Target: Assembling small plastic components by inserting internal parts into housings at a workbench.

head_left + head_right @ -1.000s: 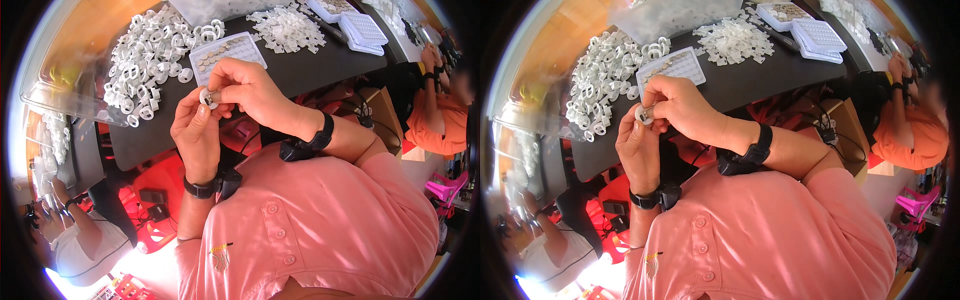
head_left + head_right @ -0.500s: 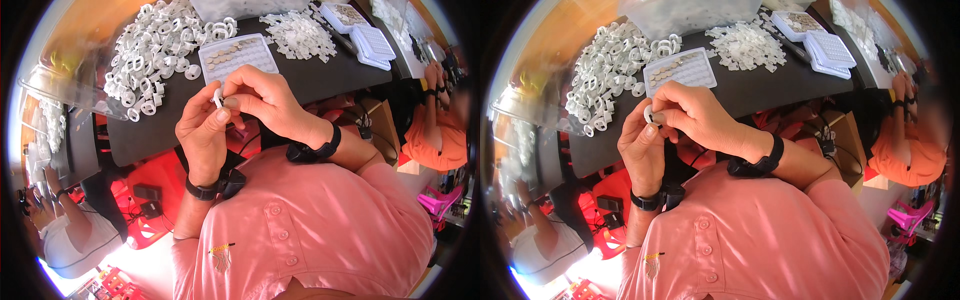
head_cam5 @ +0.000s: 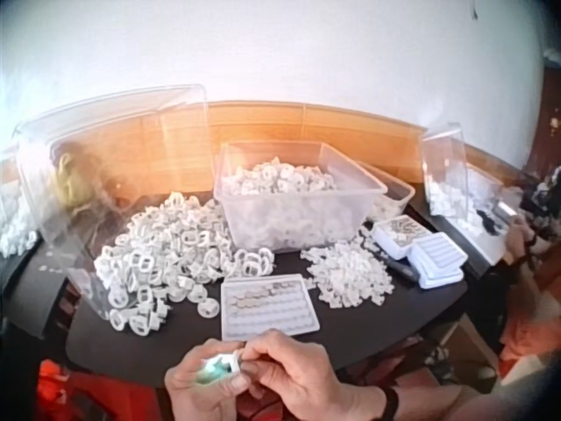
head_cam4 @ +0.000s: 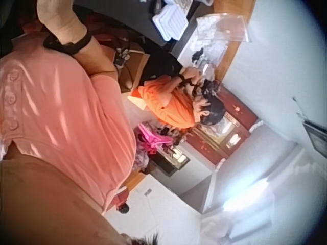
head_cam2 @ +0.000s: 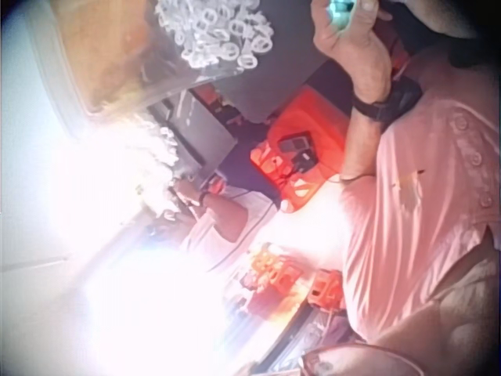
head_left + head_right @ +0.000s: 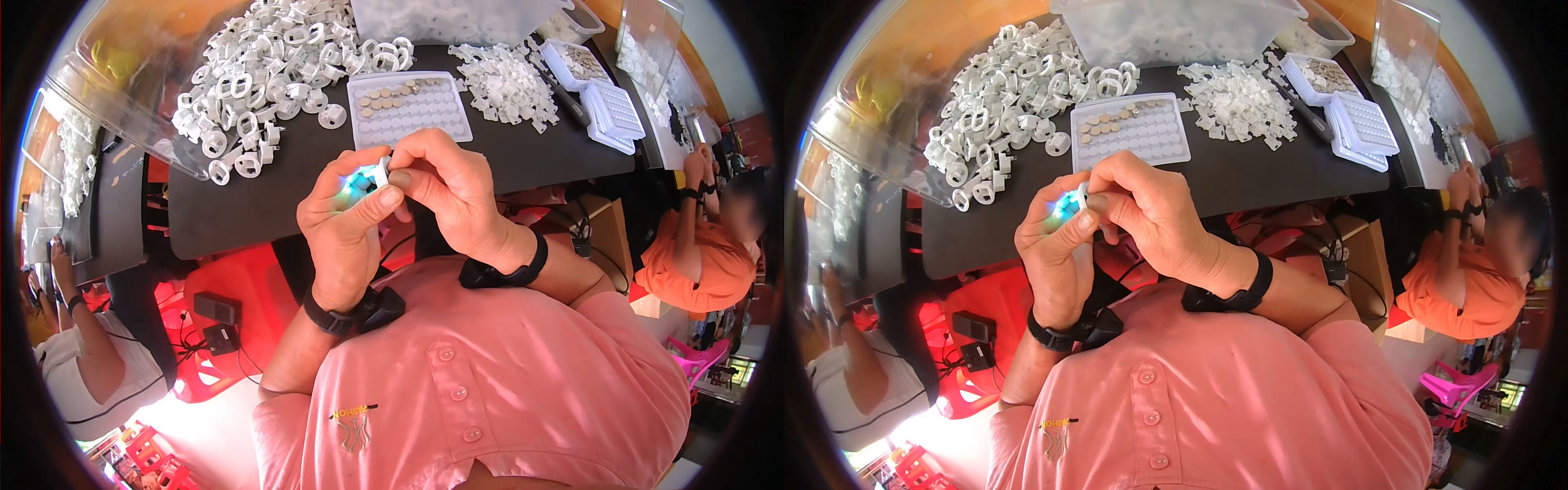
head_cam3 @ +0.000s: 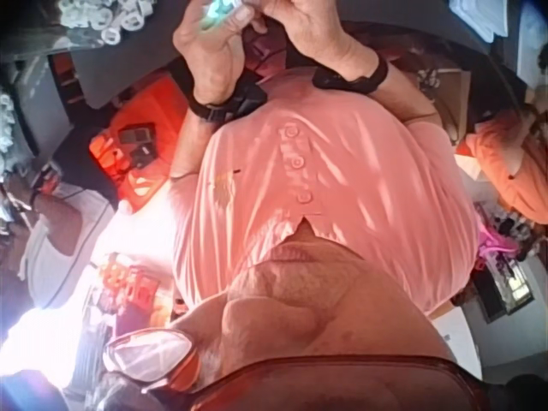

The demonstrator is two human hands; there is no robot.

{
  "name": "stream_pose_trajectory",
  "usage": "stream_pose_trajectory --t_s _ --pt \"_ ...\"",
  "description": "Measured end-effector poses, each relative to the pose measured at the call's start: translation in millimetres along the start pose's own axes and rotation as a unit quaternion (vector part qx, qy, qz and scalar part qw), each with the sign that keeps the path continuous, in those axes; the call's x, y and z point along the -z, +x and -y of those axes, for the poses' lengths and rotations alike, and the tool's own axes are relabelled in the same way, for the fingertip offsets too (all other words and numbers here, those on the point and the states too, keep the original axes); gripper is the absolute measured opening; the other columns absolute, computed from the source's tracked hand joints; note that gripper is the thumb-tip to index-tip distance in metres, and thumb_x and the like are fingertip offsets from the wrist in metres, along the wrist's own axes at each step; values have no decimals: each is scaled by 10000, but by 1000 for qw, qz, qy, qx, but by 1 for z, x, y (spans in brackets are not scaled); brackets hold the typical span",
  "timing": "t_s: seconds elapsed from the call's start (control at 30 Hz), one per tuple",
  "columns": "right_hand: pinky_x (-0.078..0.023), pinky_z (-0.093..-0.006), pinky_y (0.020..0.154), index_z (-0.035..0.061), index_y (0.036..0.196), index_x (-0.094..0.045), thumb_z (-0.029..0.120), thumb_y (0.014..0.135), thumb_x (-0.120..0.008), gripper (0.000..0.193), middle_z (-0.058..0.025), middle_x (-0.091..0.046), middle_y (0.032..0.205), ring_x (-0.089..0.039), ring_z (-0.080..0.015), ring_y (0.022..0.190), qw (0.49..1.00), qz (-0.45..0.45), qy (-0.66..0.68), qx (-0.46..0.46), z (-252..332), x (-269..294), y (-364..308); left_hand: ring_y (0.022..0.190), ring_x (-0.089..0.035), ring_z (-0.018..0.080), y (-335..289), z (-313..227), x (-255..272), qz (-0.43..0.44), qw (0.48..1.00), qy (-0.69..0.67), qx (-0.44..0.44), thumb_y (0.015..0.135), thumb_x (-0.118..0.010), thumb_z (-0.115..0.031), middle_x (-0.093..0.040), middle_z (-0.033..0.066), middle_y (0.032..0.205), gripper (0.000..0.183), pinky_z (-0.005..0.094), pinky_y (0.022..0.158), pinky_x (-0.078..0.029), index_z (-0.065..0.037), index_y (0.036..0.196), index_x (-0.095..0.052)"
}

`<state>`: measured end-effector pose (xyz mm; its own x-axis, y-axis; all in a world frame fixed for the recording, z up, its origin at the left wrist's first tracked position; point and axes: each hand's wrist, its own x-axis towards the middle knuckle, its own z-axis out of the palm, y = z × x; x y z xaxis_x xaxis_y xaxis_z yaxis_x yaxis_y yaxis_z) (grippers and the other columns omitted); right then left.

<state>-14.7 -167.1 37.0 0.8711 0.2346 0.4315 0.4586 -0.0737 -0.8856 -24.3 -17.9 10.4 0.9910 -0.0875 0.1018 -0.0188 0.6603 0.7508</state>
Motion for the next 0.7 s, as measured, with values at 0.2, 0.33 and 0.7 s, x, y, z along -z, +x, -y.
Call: stream_pose_trajectory --t_s 0.2,0.33,0.7 --pt "-456 -256 536 36 992 -549 -4 968 -592 63 -48 -607 798 -558 -82 596 999 -3 34 -23 0 1 -2 859 -662 182 1 0 -1 20 1000 -1 -6 847 -703 55 -664 118 1077 356 290 637 -575 49 1197 -635" --pt "-491 -269 557 31 1032 -558 -67 948 -569 129 -63 -603 894 -605 -118 632 999 30 -3 16 -4 3 -1 871 -669 217 1 3 1 5 999 28 -26 863 -656 19 -667 176 1118 363 305 658 -560 63 1220 -609" --pt "-497 -356 566 85 985 -563 -5 881 -654 165 -75 -599 881 -645 -275 683 986 -52 -68 146 -13 10 -9 811 -623 223 2 0 -15 12 991 132 -9 833 -744 -225 -660 167 1072 514 320 668 -493 70 1227 -598"
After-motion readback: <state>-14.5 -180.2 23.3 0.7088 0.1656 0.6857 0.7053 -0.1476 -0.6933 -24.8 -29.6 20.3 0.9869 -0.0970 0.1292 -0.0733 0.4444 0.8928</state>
